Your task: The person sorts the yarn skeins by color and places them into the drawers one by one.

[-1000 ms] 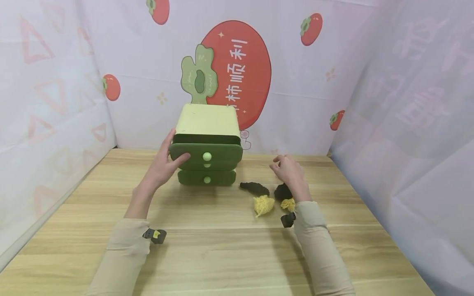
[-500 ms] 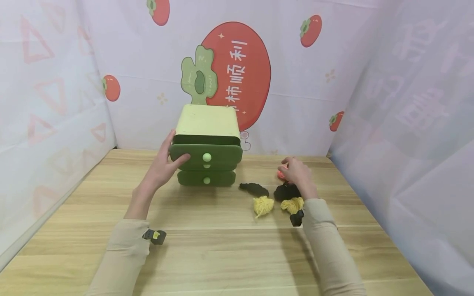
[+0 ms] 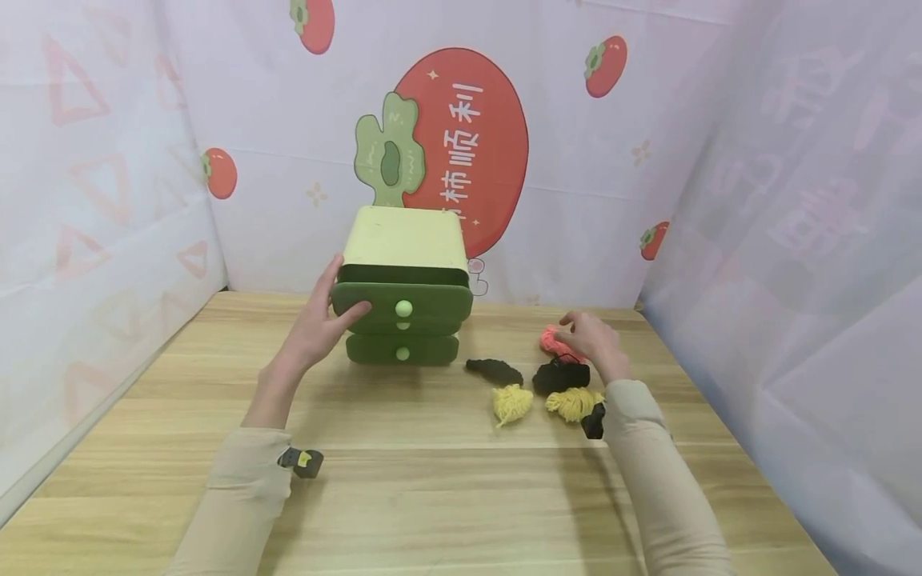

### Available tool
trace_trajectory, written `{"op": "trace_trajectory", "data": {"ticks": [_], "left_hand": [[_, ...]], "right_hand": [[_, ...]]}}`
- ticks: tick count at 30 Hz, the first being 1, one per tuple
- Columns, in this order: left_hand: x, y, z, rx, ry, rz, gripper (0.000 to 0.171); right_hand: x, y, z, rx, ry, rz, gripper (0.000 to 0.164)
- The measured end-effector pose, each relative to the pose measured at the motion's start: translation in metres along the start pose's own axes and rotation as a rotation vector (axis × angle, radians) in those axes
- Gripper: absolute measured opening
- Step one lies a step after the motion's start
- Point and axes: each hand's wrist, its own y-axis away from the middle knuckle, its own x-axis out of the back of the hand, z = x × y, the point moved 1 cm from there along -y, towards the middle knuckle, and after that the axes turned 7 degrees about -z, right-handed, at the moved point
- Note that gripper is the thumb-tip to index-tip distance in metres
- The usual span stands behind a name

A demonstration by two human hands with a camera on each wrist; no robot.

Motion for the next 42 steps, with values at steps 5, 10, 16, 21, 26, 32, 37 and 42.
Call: {"op": "trace_trajectory", "data": {"ticks": [5, 10, 16, 21, 26, 32, 37, 42], "left_hand": [[-0.001, 0.0, 0.001, -0.002, 0.005, -0.005, 0.095], [0.0, 0.001, -0.001, 0.005, 0.013, -0.001, 0.096], [0.0, 0.002, -0.001, 0.004, 0.008, -0.001, 0.095], [0.0, 0.002, -0.001, 0.003, 0.01, 0.001, 0.096], [0.0, 0.001, -0.002, 0.002, 0.015, 0.005, 0.094], [0.001, 0.001, -0.003, 0.001, 0.015, 0.004, 0.092], [0.001, 0.001, -0.002, -0.001, 0.014, 0.003, 0.093], [0.0, 0.0, -0.001, 0.001, 0.011, 0.0, 0.093]], "right_hand": [[-0.002, 0.002, 0.009, -0.019, -0.004, -0.047, 0.054], [-0.004, 0.001, 0.013, -0.038, 0.017, -0.105, 0.058], [-0.009, 0.0, 0.024, -0.034, 0.045, -0.147, 0.057], [-0.013, -0.001, 0.033, -0.041, 0.049, -0.167, 0.057], [-0.015, -0.002, 0.036, -0.048, 0.058, -0.151, 0.055], [-0.011, 0.0, 0.032, -0.054, 0.031, -0.082, 0.044], [-0.009, 0.002, 0.025, -0.055, 0.006, -0.025, 0.041], [-0.009, 0.003, 0.024, -0.072, -0.009, 0.005, 0.04]]}}
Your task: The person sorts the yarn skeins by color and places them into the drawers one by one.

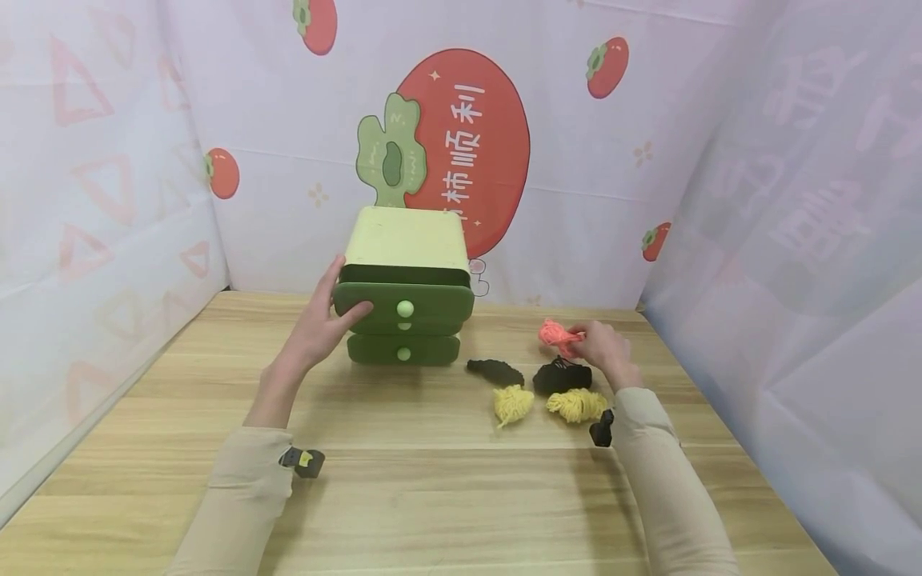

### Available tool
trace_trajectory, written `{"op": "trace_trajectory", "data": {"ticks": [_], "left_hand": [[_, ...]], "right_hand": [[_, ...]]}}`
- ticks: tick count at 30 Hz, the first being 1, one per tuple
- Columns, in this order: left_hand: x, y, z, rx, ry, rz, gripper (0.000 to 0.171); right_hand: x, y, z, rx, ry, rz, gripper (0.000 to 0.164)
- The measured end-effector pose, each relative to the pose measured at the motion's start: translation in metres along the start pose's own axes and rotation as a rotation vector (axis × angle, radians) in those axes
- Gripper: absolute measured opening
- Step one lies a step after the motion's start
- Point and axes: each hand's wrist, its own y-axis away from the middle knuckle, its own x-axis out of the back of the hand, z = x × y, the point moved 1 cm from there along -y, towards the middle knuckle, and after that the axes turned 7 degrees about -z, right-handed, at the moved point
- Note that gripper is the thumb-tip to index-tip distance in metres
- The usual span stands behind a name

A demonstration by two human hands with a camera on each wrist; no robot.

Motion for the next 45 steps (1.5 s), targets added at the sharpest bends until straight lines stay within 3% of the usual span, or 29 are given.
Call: {"op": "trace_trajectory", "data": {"ticks": [14, 29, 45], "left_hand": [[0.0, 0.0, 0.001, -0.001, 0.001, -0.002, 0.095], [0.0, 0.001, 0.001, -0.001, -0.014, -0.003, 0.095], [-0.001, 0.0, 0.0, 0.003, -0.012, 0.005, 0.096]], "right_hand": [[0.002, 0.002, -0.003, 0.012, 0.015, 0.063, 0.04], [0.009, 0.007, -0.028, 0.085, 0.002, 0.182, 0.039], [0.023, 0.012, -0.069, 0.177, -0.048, 0.315, 0.03]]}}
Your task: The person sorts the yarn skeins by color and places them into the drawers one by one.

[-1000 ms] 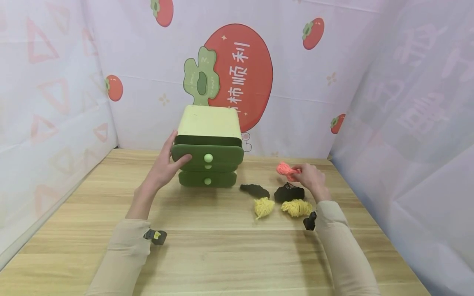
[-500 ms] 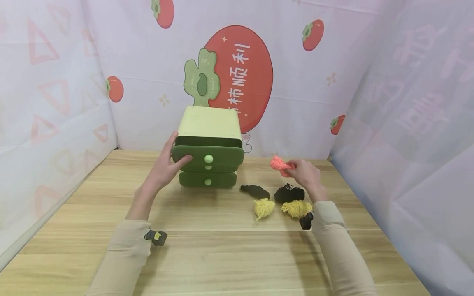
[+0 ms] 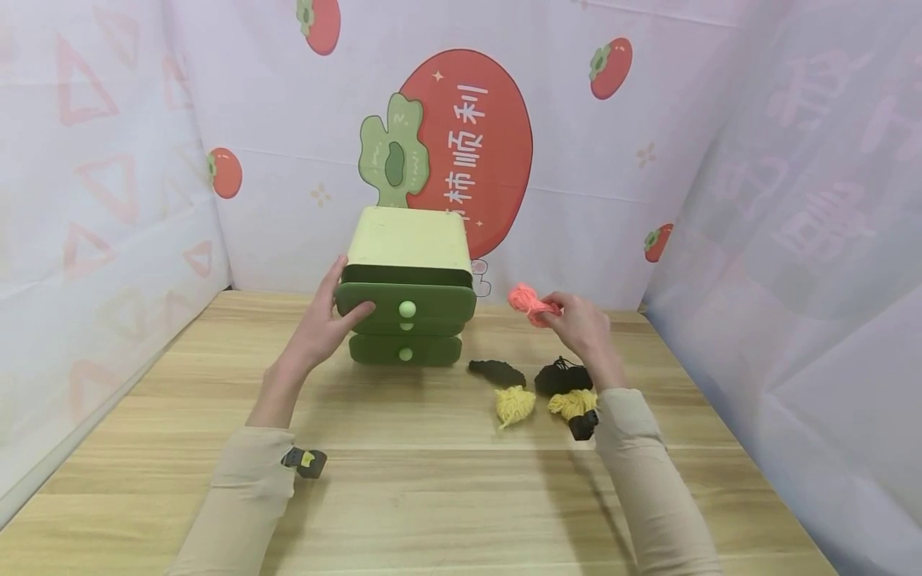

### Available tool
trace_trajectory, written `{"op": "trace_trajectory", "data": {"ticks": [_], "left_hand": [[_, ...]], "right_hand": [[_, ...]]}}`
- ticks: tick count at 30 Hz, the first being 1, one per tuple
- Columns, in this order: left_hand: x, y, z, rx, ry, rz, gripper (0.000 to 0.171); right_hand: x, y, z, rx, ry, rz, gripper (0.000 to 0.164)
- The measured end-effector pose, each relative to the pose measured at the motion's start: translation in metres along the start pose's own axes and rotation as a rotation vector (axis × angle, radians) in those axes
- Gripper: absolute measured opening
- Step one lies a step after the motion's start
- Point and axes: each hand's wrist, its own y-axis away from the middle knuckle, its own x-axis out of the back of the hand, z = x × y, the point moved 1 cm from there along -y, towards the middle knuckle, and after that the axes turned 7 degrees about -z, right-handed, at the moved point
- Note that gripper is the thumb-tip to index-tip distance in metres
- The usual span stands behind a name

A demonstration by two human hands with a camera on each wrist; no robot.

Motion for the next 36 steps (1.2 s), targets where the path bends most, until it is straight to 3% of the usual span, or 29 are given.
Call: {"op": "trace_trajectory", "data": {"ticks": [15, 25, 36], "left_hand": [[-0.001, -0.001, -0.001, -0.003, 0.024, 0.003, 0.095], [0.0, -0.002, -0.001, 0.005, 0.021, 0.01, 0.092], [0.0, -0.001, 0.0, 0.004, -0.008, 0.008, 0.092]], "right_hand": [[0.019, 0.0, -0.061, 0.187, -0.057, 0.202, 0.019], [0.029, 0.0, -0.091, 0.261, -0.127, 0.313, 0.018], [0.031, -0.004, -0.118, 0.341, -0.15, 0.359, 0.018]]}}
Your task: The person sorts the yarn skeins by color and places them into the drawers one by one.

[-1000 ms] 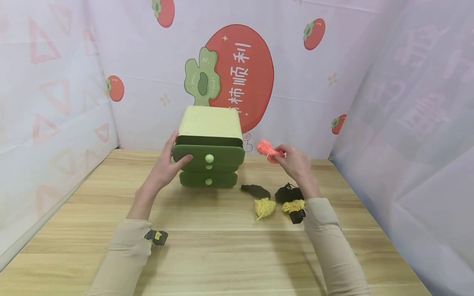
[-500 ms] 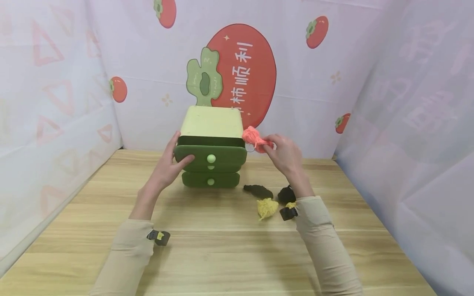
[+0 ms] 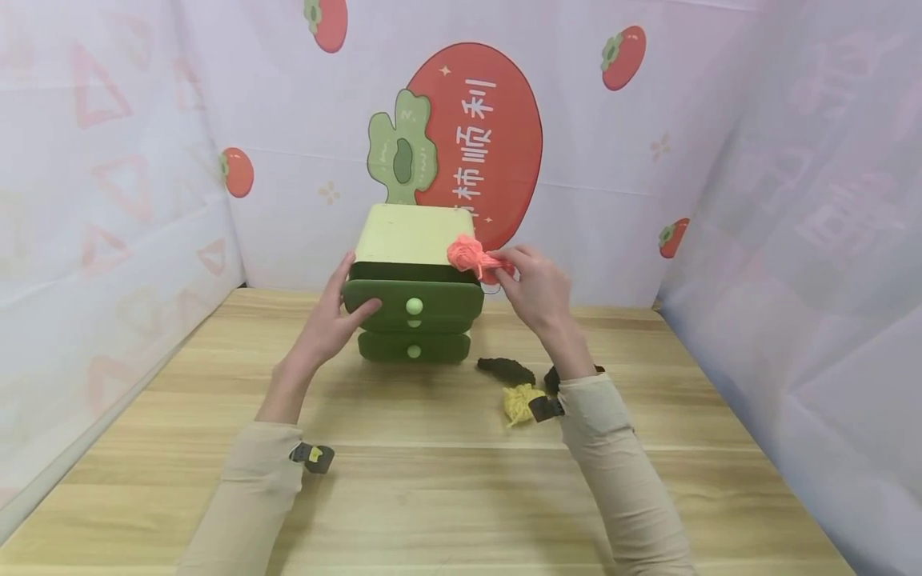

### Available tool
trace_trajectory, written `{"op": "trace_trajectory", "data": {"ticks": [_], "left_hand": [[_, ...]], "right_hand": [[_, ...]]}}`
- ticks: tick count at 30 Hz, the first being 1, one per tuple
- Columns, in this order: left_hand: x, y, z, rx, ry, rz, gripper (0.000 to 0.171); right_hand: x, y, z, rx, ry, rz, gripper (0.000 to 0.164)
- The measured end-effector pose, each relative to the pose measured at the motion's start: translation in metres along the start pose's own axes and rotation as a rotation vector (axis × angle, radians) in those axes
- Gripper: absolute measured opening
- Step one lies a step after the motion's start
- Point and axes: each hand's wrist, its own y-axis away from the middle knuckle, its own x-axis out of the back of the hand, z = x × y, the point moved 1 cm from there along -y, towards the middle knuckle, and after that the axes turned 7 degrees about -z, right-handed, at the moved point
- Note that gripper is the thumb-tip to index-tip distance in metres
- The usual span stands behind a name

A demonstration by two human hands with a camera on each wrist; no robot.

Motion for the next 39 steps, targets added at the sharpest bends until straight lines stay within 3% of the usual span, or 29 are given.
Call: {"op": "trace_trajectory", "data": {"ticks": [10, 21, 39], "left_hand": [[-0.001, -0.001, 0.001, -0.004, 0.02, -0.001, 0.092], [0.001, -0.001, 0.001, 0.012, 0.01, -0.005, 0.094], [0.0, -0.001, 0.001, 0.002, 0.049, -0.014, 0.093]], "right_hand": [[-0.009, -0.007, -0.017, 0.065, 0.004, 0.015, 0.019], [-0.018, -0.008, -0.03, 0.076, -0.005, -0.087, 0.024], [-0.033, -0.003, -0.037, 0.051, -0.068, -0.119, 0.034]]}}
